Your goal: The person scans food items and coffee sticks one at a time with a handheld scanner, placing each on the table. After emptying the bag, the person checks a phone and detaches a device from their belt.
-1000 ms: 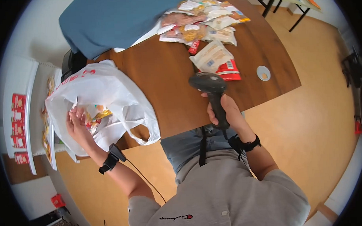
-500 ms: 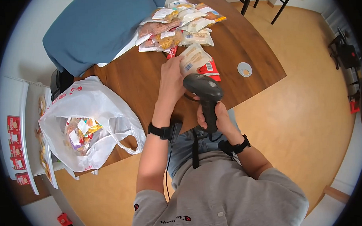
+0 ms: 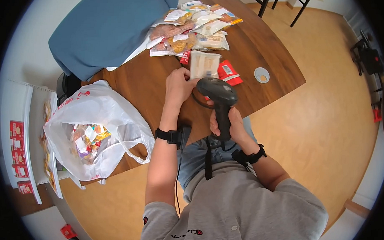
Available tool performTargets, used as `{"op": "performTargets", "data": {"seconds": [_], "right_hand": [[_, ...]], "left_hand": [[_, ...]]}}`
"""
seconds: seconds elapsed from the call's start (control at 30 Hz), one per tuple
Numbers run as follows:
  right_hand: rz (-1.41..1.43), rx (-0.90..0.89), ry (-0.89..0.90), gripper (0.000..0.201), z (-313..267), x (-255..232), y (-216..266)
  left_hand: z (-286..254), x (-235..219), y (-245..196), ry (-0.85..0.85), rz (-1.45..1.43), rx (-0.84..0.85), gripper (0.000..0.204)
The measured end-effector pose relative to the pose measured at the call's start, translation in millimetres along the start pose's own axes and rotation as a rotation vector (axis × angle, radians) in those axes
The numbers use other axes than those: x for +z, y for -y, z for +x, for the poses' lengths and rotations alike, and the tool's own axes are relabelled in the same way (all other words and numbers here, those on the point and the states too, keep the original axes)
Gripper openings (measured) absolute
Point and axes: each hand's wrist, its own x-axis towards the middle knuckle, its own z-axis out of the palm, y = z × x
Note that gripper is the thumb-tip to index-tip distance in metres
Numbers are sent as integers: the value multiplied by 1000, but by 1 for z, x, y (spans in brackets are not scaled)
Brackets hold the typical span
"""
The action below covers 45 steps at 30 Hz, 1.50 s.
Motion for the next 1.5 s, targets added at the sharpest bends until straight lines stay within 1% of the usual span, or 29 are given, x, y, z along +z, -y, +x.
{"op": "performTargets", "data": {"seconds": [0.07, 0.1, 0.17, 0.2, 0.33, 0.37, 0.4, 0.43, 0.5, 0.57, 0.6, 0.67, 0.8, 0.87, 0.93, 0.97, 1.0, 1.07, 1.1, 1.13, 1.17, 1.2, 1.23, 1.27, 1.3, 1.33, 1.4, 1.43, 1.5], "right_hand": [[3, -5, -7, 80, 0, 0, -1], [6, 0, 1, 80, 0, 0, -1], [-2, -13, 0, 79, 1, 1, 0], [-5, -14, 3, 79, 1, 0, -1], [-64, 44, 32, 79, 2, -2, 4], [-103, 82, 46, 81, 3, 0, 6], [-100, 86, 50, 81, 4, 1, 7], [-115, 133, 50, 74, 4, 4, 8], [-130, 188, 57, 66, 5, 9, 8], [-259, 209, 196, 56, 7, 15, 7], [-260, 215, 205, 56, 8, 20, 6], [-326, 255, 260, 53, 9, 31, 4], [-459, 265, 289, 47, 11, 34, 3], [-460, 264, 273, 41, 10, 34, 3], [-451, 270, 275, 35, 9, 32, 1], [-374, 263, 254, 34, 8, 30, -1], [-298, 257, 229, 33, 7, 26, -2], [-272, 250, 249, 41, 7, 19, -3], [-197, 251, 212, 49, 6, 18, -2], [-125, 252, 171, 57, 5, 18, -1], [-162, 246, 187, 68, 7, 19, 3], [-156, 247, 181, 68, 7, 17, 2], [-134, 244, 187, 69, 8, 15, 0], [-111, 241, 196, 69, 9, 14, -2], [-104, 242, 197, 69, 10, 14, -3], [-114, 246, 210, 69, 11, 15, -3], [-127, 249, 219, 69, 11, 17, -3], [-122, 267, 215, 68, 12, 18, -2], [-128, 272, 192, 67, 12, 18, 1]], "left_hand": [[0, 4, 8, -84, -52, 152, 26], [-1, 6, 13, -91, -49, 145, 26], [-10, -3, 3, -151, -153, 116, 13], [-14, -8, 6, -156, -155, 117, 13], [-42, -41, 37, -314, -515, 150, 8], [-52, -46, 43, -316, -514, 148, 8], [-63, -50, 49, -402, -530, 145, 7], [-72, -53, 53, -490, -545, 140, 5], [-85, -52, 64, -533, -540, 73, 5], [-92, -48, 72, -607, -541, 2, 7], [-94, -45, 74, -617, -540, -3, 7], [-96, -41, 74, -677, -523, 52, 8], [-100, -38, 68, -653, -515, -10, 9], [-96, -33, 67, -702, -568, 70, 8], [-102, -39, 67, -616, -563, 8, 10], [-109, -46, 64, -561, -505, -55, 12], [-117, -53, 61, -575, -489, -64, 12], [-131, -63, 53, -687, -754, 32, 13], [-143, -75, 61, -752, -625, 49, 16], [-154, -86, 67, -834, -699, 58, 17], [-171, -100, 82, -906, -680, 20, 17], [-182, -113, 103, -1009, -672, 60, 15], [-190, -130, 100, -1153, -660, -27, 13], [-200, -148, 125, -1224, -624, 17, 10], [-215, -168, 155, -1248, -571, -41, 15], [-213, -185, 161, -1249, -565, -41, 15], [-195, -212, 165, -1417, -605, -112, 23], [-189, -223, 170, -1360, -647, -61, 27], [-170, -228, 152, -1262, -662, 23, 35]]}}
